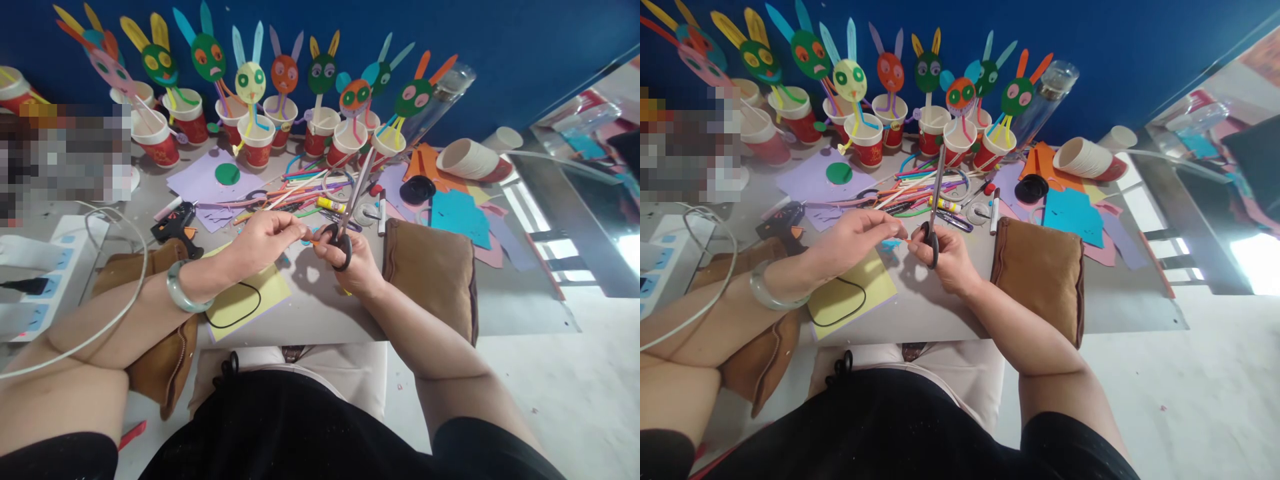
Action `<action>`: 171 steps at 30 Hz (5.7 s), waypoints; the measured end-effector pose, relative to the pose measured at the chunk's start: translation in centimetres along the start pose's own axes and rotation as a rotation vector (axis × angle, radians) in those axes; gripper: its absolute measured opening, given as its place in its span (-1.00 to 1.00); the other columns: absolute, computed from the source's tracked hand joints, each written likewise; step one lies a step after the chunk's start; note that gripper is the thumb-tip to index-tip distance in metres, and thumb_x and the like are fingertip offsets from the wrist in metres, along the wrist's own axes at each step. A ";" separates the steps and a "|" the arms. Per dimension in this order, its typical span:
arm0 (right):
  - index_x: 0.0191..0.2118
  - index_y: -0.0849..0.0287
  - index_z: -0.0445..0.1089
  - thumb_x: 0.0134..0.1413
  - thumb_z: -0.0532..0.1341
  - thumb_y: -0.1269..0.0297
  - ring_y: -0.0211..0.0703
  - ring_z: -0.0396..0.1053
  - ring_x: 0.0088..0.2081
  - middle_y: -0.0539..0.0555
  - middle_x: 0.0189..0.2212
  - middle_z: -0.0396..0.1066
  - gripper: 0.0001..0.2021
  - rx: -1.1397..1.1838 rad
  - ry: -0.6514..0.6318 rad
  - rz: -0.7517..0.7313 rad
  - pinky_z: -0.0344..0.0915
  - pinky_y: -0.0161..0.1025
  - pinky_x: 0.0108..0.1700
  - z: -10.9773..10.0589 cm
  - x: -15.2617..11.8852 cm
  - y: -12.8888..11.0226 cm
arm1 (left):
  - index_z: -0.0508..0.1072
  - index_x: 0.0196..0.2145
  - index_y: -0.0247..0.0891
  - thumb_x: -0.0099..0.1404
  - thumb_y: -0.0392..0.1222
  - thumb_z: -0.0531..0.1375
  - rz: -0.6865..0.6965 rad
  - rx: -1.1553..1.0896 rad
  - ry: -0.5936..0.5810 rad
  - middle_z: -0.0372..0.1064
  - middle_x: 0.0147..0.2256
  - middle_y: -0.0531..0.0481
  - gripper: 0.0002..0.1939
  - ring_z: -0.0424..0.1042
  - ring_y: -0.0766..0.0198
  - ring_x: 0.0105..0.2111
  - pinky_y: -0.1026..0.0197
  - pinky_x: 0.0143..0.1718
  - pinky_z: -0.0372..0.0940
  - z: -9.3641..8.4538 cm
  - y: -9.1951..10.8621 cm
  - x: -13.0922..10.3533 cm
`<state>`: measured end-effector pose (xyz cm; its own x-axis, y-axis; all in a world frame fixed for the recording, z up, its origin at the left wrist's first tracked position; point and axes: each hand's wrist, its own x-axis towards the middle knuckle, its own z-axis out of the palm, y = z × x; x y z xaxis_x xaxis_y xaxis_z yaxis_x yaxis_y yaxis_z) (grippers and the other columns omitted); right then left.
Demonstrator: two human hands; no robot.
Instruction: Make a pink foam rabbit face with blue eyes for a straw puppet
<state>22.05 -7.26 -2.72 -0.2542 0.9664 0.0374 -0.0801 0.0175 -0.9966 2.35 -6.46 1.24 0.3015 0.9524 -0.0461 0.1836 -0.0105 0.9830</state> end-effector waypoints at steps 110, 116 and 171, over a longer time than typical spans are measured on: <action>-0.50 0.13 0.45 -0.07 0.54 0.01 -0.25 0.27 -0.40 -0.04 -0.46 0.41 -0.63 -0.092 0.095 -0.098 0.26 -0.24 -0.31 0.5 -0.1 -0.7 | 0.58 -0.41 -0.25 0.16 -0.11 0.30 -0.037 0.128 -0.125 0.56 -0.36 -0.03 -0.85 0.45 0.26 -0.34 0.21 -0.28 0.31 -0.5 0.7 0.5; -0.50 0.13 0.45 -0.08 0.54 -0.01 -0.24 0.27 -0.40 -0.04 -0.48 0.41 -0.62 -0.095 0.082 -0.081 0.26 -0.23 -0.30 0.4 -0.1 -0.6 | 0.59 -0.39 -0.25 0.17 -0.12 0.32 -0.009 0.123 -0.106 0.59 -0.33 -0.05 -0.86 0.48 0.24 -0.31 0.17 -0.21 0.33 -0.5 0.7 0.5; -0.54 0.13 0.44 -0.11 0.49 0.16 -0.26 0.21 -0.42 -0.06 -0.52 0.35 -0.74 0.075 0.087 0.009 0.17 -0.25 -0.33 0.4 0.1 -0.3 | 0.55 -0.40 -0.25 0.24 -0.04 0.24 0.004 0.107 -0.044 0.51 -0.40 -0.01 -0.77 0.39 0.27 -0.39 0.20 -0.34 0.27 0.0 0.2 0.4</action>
<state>21.63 -7.25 -2.36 -0.1707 0.9851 0.0188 -0.1509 -0.0073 -0.9885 2.45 -6.10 1.39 0.3430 0.9379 -0.0526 0.2808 -0.0489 0.9585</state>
